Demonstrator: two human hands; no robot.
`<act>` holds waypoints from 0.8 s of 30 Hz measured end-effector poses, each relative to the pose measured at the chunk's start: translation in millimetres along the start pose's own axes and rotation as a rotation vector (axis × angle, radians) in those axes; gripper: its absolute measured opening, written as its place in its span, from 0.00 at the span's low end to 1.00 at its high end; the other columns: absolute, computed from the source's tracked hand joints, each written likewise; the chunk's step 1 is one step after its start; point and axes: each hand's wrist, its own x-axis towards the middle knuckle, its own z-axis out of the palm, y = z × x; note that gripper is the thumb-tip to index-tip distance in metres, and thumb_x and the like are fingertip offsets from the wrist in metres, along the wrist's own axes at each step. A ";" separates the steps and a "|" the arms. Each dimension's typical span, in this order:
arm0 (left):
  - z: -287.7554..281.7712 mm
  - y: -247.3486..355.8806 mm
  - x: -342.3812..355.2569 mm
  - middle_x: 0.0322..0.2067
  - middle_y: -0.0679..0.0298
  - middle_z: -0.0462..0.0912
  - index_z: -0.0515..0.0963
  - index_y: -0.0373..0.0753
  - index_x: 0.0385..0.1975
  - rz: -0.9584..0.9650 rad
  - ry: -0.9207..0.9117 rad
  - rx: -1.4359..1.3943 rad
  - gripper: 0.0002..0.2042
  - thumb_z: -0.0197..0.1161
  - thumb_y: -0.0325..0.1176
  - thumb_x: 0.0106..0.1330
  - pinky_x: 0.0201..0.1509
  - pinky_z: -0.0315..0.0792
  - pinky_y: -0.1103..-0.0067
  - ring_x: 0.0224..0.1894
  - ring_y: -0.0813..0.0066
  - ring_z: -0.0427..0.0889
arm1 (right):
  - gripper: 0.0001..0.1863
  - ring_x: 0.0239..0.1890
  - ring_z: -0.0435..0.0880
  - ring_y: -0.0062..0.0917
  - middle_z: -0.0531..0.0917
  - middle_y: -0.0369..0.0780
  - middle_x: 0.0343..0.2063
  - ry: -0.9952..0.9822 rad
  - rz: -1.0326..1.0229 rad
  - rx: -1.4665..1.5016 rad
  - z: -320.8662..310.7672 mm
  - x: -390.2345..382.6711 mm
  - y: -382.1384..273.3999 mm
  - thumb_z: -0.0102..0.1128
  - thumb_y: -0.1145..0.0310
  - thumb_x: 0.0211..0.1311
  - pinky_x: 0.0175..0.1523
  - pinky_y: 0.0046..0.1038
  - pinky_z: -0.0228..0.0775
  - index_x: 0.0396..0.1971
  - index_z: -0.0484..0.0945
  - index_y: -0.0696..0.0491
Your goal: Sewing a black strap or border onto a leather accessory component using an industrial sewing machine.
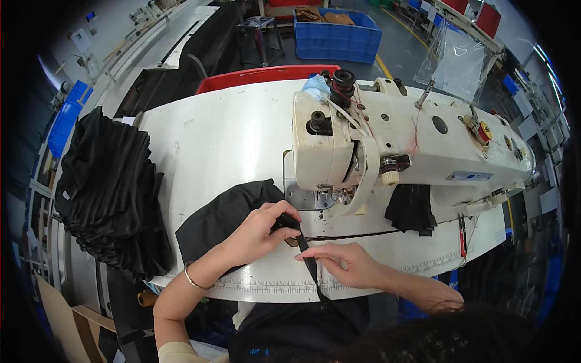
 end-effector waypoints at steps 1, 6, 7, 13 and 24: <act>0.2 -2.3 0.6 0.32 0.62 0.77 0.71 0.36 0.40 -0.019 -0.002 -0.008 0.11 0.60 0.24 0.59 0.37 0.68 0.79 0.37 0.74 0.75 | 0.12 0.27 0.76 0.19 0.78 0.40 0.31 0.028 -0.040 0.016 -1.6 -0.4 1.8 0.54 0.80 0.57 0.32 0.24 0.69 0.42 0.74 0.59; 3.5 -15.0 14.1 0.27 0.59 0.72 0.71 0.35 0.36 0.179 0.189 0.318 0.08 0.56 0.20 0.57 0.51 0.59 0.73 0.37 0.62 0.71 | 0.19 0.36 0.74 0.28 0.77 0.39 0.35 0.111 -0.771 -1.048 -2.2 11.8 17.6 0.56 0.74 0.44 0.43 0.29 0.68 0.39 0.75 0.62; 3.1 -17.9 20.0 0.27 0.59 0.72 0.71 0.35 0.36 0.177 0.193 0.321 0.08 0.56 0.20 0.57 0.51 0.59 0.73 0.37 0.62 0.71 | 0.19 0.39 0.75 0.30 0.77 0.41 0.37 0.117 -0.803 -1.200 -1.1 16.7 19.8 0.56 0.73 0.43 0.47 0.29 0.69 0.39 0.75 0.62; -6.6 -47.0 72.3 0.38 0.58 0.72 0.72 0.36 0.39 0.309 0.297 0.243 0.12 0.60 0.24 0.53 0.54 0.52 0.69 0.43 0.63 0.68 | 0.19 0.50 0.73 0.36 0.76 0.47 0.45 0.178 -0.617 -1.252 -24.0 40.4 24.6 0.52 0.70 0.48 0.54 0.35 0.68 0.41 0.75 0.63; 5.2 -89.5 89.3 0.54 0.59 0.70 0.64 0.34 0.56 0.080 0.040 -0.505 0.32 0.71 0.30 0.50 0.59 0.65 0.76 0.54 0.75 0.70 | 0.22 0.27 0.67 0.18 0.65 0.32 0.22 -0.096 -0.886 -2.237 -49.0 24.1 18.2 0.52 0.76 0.46 0.41 0.27 0.71 0.47 0.77 0.55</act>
